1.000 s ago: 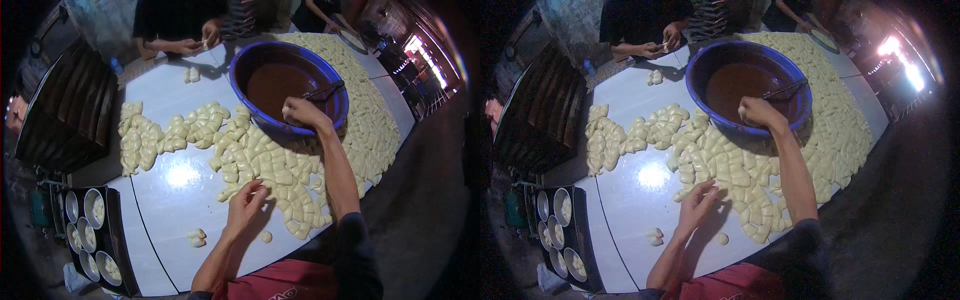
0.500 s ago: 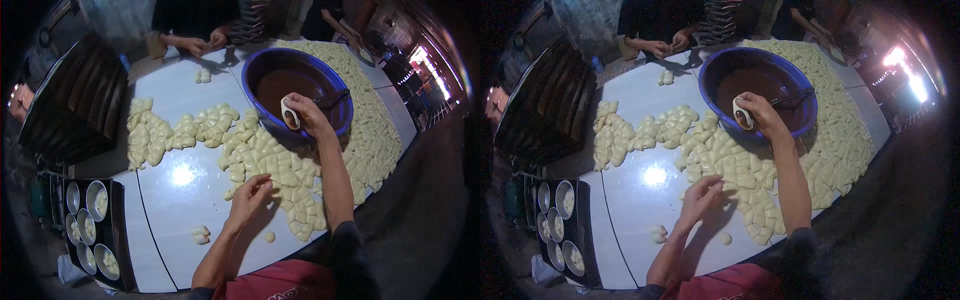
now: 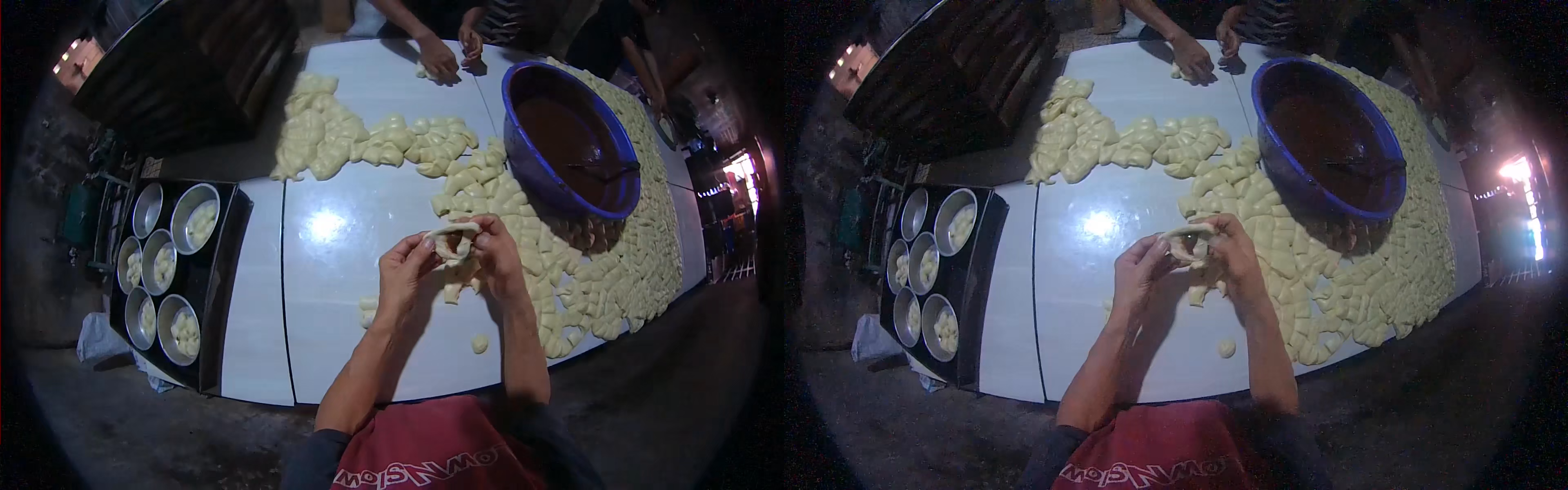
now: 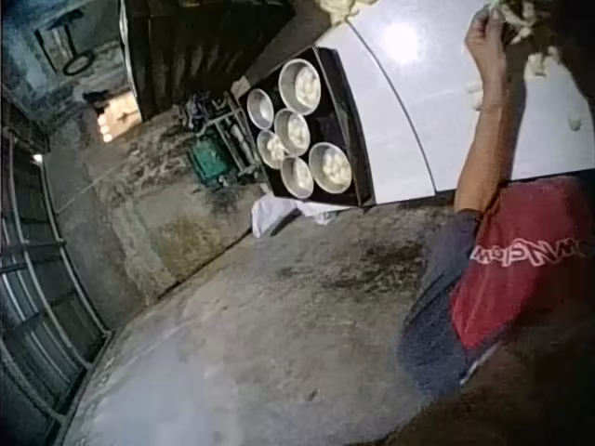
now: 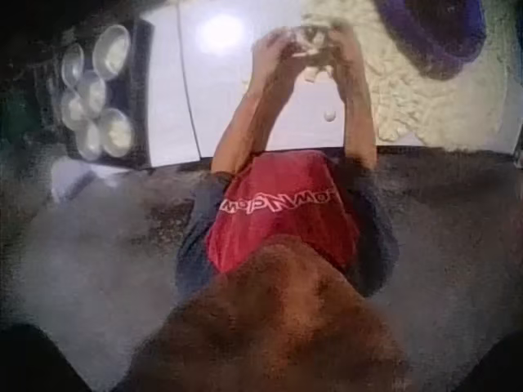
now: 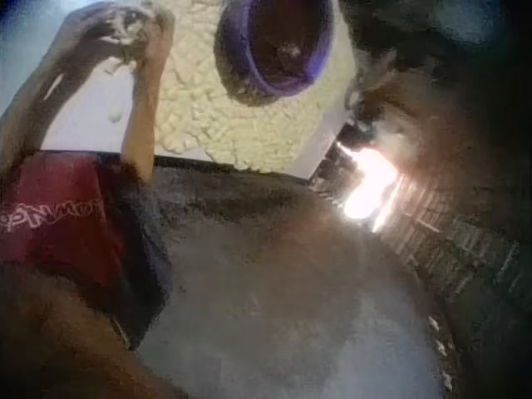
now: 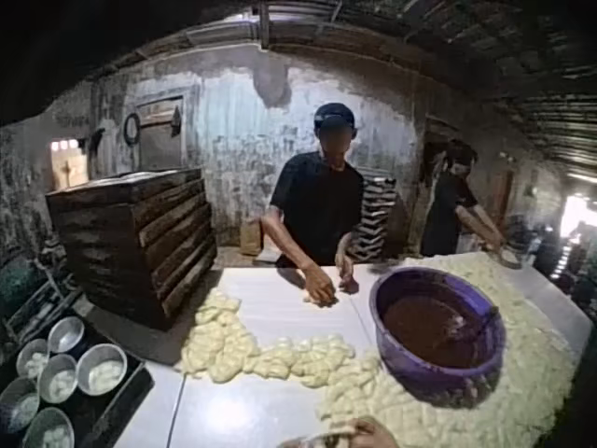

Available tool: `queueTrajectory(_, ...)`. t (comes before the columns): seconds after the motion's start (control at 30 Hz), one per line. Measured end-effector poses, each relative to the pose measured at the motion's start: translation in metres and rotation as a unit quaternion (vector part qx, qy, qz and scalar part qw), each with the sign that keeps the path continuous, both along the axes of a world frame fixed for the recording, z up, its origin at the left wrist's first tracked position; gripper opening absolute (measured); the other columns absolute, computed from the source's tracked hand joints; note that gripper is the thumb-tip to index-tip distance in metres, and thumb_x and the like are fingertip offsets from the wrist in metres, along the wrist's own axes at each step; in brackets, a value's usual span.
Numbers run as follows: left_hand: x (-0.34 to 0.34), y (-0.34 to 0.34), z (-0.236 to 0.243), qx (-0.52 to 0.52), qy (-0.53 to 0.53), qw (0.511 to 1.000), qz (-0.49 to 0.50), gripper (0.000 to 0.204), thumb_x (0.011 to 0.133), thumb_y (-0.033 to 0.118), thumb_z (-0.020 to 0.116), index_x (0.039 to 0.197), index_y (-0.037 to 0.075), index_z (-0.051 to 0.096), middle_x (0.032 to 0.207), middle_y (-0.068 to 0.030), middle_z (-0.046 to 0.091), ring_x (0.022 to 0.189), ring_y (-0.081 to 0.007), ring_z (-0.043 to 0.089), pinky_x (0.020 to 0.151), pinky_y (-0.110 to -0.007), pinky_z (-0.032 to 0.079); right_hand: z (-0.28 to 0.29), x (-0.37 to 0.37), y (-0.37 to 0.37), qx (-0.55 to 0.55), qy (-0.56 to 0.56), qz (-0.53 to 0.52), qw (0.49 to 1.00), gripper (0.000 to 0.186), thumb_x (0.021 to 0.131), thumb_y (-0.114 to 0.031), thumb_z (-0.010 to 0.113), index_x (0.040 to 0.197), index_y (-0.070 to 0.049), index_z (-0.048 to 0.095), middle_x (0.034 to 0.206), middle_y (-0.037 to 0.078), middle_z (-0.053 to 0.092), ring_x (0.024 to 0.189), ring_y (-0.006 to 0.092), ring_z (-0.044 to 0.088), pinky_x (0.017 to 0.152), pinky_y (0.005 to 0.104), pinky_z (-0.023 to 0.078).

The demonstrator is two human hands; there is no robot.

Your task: The person prepares bread by taking small pieces of dough, flattening them, adding a chocolate-like filling from a bowl, folding the dough to enclose the filling, and placing the filled rolls into small metal baking pans.

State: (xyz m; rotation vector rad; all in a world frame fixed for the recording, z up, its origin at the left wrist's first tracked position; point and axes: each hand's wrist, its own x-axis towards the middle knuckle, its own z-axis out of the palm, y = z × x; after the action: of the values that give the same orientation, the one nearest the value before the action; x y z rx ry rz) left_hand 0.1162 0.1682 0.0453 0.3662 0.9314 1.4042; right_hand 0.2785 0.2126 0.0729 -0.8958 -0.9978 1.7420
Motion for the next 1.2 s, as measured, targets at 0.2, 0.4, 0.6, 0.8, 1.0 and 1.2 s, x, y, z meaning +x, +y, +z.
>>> queueTrajectory(0.2,-0.017,-0.023,0.004,0.002,0.124,0.992,0.009,0.04,0.092,0.016,0.069,0.126,-0.003,0.062,0.104,-0.0098,0.07,0.092,-0.0153,0.066,0.076,-0.027,0.057,-0.016,-0.055,-0.041,0.347,-0.335,-0.088,0.872,0.036,0.082,0.001,0.07,0.118,-0.003,0.063,0.132,0.014,0.049,0.102,0.0241,0.063,0.081,0.03,0.055)
queueTrajectory(0.4,-0.048,-0.016,0.019,0.009,0.137,0.989,-0.051,0.044,0.089,0.025,0.075,0.123,-0.001,0.064,0.105,-0.0088,0.069,0.093,-0.0159,0.065,0.078,-0.03,0.056,-0.028,-0.072,-0.039,0.167,-0.218,-0.072,0.959,0.016,0.09,-0.001,0.064,0.105,0.002,0.068,0.102,0.006,0.066,0.089,0.0131,0.061,0.071,0.0273,0.049)
queueTrajectory(0.6,-0.08,-0.018,0.037,-0.03,0.153,0.983,-0.099,0.036,0.089,0.026,0.073,0.115,0.001,0.067,0.096,-0.006,0.07,0.087,-0.0137,0.066,0.072,-0.028,0.057,-0.011,-0.068,-0.048,0.258,-0.215,0.032,0.941,0.027,0.09,-0.006,0.067,0.117,-0.003,0.067,0.109,0.009,0.065,0.089,0.0136,0.06,0.073,0.0264,0.048)
queueTrajectory(0.8,-0.078,-0.041,0.032,0.032,0.181,0.981,-0.056,0.028,0.088,0.011,0.073,0.112,0.0,0.067,0.104,-0.0104,0.07,0.089,-0.016,0.068,0.073,-0.03,0.059,-0.018,-0.089,-0.046,0.331,-0.172,-0.081,0.924,0.018,0.09,-0.004,0.066,0.108,-0.006,0.067,0.105,0.008,0.064,0.091,0.016,0.061,0.076,0.0279,0.049)
queueTrajectory(1.0,-0.085,-0.054,0.033,-0.01,0.162,0.982,-0.092,0.024,0.093,0.009,0.066,0.115,-0.001,0.065,0.099,-0.0113,0.068,0.071,-0.0146,0.067,0.058,-0.027,0.056,-0.031,-0.106,-0.052,0.36,-0.218,-0.123,0.899,0.012,0.094,-0.01,0.066,0.102,-0.001,0.062,0.094,0.009,0.064,0.081,0.0158,0.062,0.072,0.0286,0.05)
queueTrajectory(1.2,-0.088,-0.062,0.027,-0.025,0.185,0.979,-0.079,0.025,0.091,0.012,0.07,0.108,-0.005,0.065,0.085,-0.0113,0.07,0.063,-0.0151,0.067,0.054,-0.025,0.054,-0.03,-0.103,-0.064,0.292,-0.313,-0.075,0.9,0.016,0.09,-0.012,0.07,0.099,0.0,0.066,0.085,0.013,0.067,0.067,0.0214,0.063,0.062,0.0323,0.052)
